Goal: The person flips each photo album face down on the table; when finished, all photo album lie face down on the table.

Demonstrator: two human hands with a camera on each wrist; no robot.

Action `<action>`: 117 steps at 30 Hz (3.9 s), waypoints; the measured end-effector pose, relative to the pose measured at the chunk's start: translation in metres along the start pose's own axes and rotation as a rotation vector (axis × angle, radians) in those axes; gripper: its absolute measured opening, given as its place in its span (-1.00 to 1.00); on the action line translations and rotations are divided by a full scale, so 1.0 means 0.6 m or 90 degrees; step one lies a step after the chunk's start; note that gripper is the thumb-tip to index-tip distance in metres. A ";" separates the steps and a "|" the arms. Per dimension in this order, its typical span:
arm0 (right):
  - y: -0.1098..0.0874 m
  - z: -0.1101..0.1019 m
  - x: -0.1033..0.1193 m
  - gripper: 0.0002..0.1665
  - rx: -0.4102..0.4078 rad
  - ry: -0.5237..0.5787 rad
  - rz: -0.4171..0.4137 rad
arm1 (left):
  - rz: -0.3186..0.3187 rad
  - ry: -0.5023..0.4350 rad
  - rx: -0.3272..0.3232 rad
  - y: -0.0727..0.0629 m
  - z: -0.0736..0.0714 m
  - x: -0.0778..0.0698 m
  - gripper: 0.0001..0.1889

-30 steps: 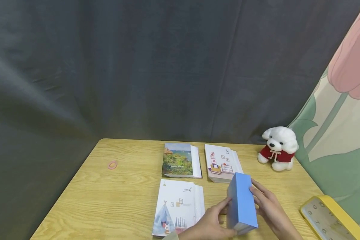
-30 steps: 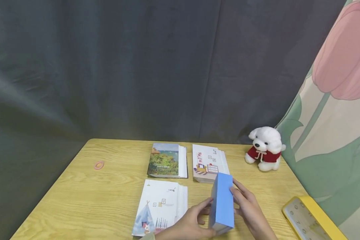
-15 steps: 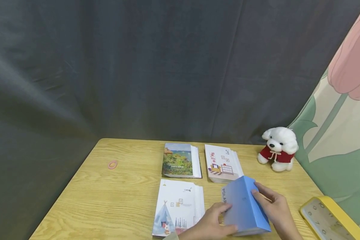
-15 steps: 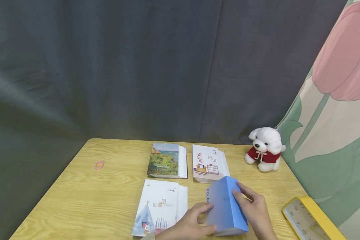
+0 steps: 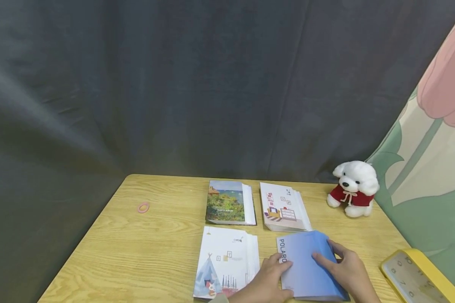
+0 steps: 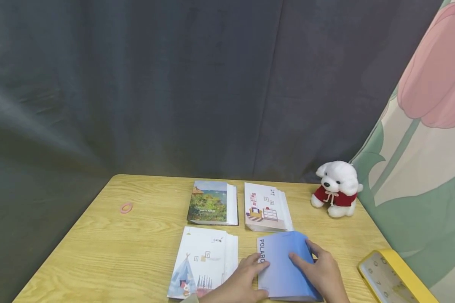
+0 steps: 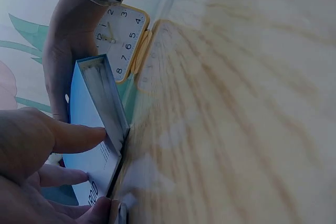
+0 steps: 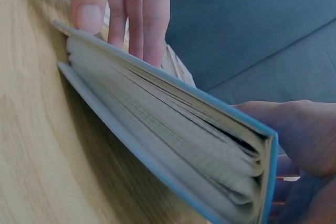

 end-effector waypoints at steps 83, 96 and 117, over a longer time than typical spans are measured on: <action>-0.050 0.229 0.260 -0.44 -0.055 -0.071 -0.308 | -0.161 -0.264 -0.319 -0.175 -0.233 0.178 -0.11; -0.040 0.228 0.257 -0.44 -0.064 -0.029 -0.282 | -0.101 -0.312 -0.329 -0.169 -0.247 0.152 -0.10; -0.035 0.222 0.263 -0.40 -0.035 0.036 -0.256 | -0.069 -0.324 -0.325 -0.164 -0.269 0.107 -0.17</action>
Point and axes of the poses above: each hand's wrist, its own y-axis towards the middle knuckle, its own z-axis out of the palm, x = y × z, the point moved 10 cm from there along y, towards the middle knuckle, and after that the axes turned 4 degrees about z, right-handed, at the moved point
